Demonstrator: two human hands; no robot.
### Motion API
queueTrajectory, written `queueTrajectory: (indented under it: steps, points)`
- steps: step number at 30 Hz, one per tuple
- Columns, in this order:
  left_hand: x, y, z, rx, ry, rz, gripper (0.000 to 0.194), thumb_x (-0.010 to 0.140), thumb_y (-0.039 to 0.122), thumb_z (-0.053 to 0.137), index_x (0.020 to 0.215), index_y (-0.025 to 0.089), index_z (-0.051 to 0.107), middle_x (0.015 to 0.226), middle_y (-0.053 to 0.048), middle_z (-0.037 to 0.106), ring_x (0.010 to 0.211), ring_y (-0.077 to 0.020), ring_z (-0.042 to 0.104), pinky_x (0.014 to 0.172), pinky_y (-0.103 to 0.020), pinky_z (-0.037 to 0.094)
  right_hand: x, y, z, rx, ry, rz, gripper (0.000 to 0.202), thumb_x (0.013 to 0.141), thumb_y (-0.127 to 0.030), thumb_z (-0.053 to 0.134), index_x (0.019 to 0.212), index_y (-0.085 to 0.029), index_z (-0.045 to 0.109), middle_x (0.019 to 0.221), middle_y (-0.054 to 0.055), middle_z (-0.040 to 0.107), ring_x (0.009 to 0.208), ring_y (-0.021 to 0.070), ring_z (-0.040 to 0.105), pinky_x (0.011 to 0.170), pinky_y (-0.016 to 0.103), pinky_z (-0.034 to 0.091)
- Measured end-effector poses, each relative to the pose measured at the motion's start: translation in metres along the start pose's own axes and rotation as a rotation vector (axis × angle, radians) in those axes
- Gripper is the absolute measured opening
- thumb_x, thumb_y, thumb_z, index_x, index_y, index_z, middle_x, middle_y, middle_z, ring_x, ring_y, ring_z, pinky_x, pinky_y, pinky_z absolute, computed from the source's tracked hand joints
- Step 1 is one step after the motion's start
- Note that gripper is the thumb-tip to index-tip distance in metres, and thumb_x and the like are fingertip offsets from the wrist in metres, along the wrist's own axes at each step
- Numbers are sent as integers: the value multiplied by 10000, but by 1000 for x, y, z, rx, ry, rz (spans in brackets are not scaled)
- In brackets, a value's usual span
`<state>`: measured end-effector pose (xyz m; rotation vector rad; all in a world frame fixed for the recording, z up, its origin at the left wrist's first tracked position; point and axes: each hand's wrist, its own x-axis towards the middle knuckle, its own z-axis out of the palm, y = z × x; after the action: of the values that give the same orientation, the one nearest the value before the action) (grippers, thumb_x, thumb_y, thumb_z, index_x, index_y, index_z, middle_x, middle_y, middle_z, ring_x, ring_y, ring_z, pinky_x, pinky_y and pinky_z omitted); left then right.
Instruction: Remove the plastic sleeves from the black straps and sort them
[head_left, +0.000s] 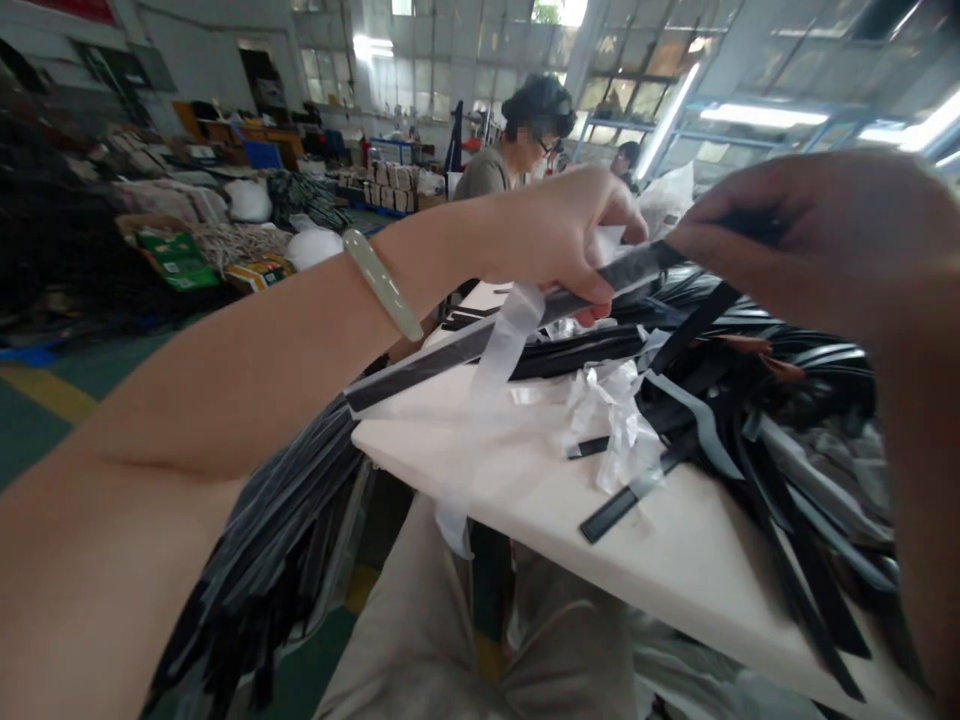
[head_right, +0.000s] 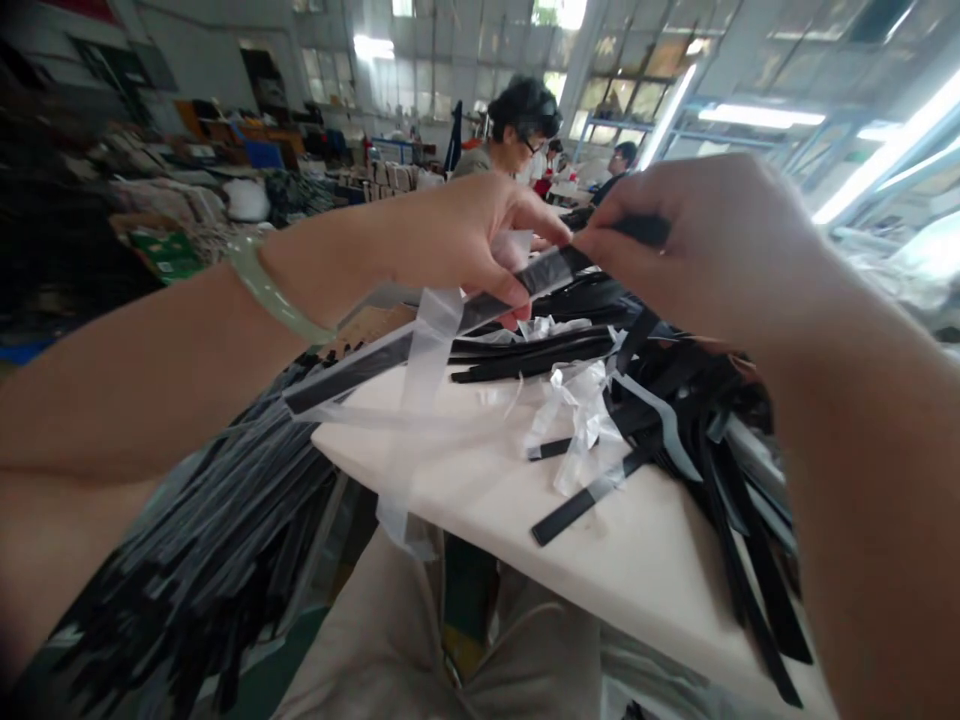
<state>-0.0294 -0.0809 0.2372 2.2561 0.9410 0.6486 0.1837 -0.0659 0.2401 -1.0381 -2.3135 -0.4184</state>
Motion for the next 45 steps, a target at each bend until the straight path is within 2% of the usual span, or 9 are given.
queueTrajectory:
  steps: [6,13,17,21,26,32,39,43,45]
  points:
    - [-16,-35,19,-27,-42,-104,606,696,135,732,1259,81,513,710,-32,663,680,-167,631,666,-261,466,-6,-24,43,192,-151,-248,240,856,-307,468,684,-181,579,611,11,524,556,131,455,561,278,336]
    - [-27,-52,29,-193,-75,-28,571,672,133,743,1207,142,542,851,-61,681,706,-183,649,670,-283,493,-8,-36,65,251,-274,-263,241,870,-296,406,701,-207,552,656,29,538,602,167,483,591,281,343]
    - [-36,-55,25,-119,-66,-56,706,654,146,749,1305,121,474,802,-50,687,727,-200,650,693,-284,489,-9,-16,70,241,-325,-223,329,909,-391,331,692,-216,506,605,17,495,556,162,453,564,284,326]
    - [-34,-63,26,-64,-57,-93,828,644,163,757,1381,110,383,740,-19,682,766,-216,649,737,-284,482,-9,-4,81,203,-300,-166,312,874,-387,372,612,-224,416,541,-6,417,511,154,404,553,287,299]
    - [-25,-71,33,-52,-2,14,694,574,149,810,1221,132,560,1006,-71,673,848,-219,642,758,-275,479,-12,-26,84,129,-280,-282,262,881,-321,374,647,-219,433,586,7,475,554,164,442,606,300,279]
    - [-32,-78,35,-33,-25,-123,907,644,182,787,1408,46,320,717,-37,676,734,-211,637,713,-288,457,-15,3,85,50,-265,-190,299,910,-313,344,624,-227,353,600,26,482,594,183,456,650,322,280]
    - [-18,-82,43,115,96,50,729,552,109,806,1236,71,557,1040,-93,664,903,-238,608,802,-296,440,-18,-22,92,87,-221,-296,262,913,-279,366,676,-215,456,658,33,531,661,187,489,659,306,301]
    - [-22,-81,42,55,68,-84,881,589,166,799,1360,11,403,926,-101,679,853,-240,618,818,-323,440,-20,4,90,-41,-217,-220,331,950,-296,340,631,-218,386,614,34,485,644,177,454,668,325,283]
    - [-19,-81,44,67,64,-81,872,572,147,799,1349,27,423,930,-95,679,868,-239,616,817,-317,441,-21,9,92,-87,-183,-204,342,943,-301,344,611,-222,366,594,34,473,641,181,447,662,331,275]
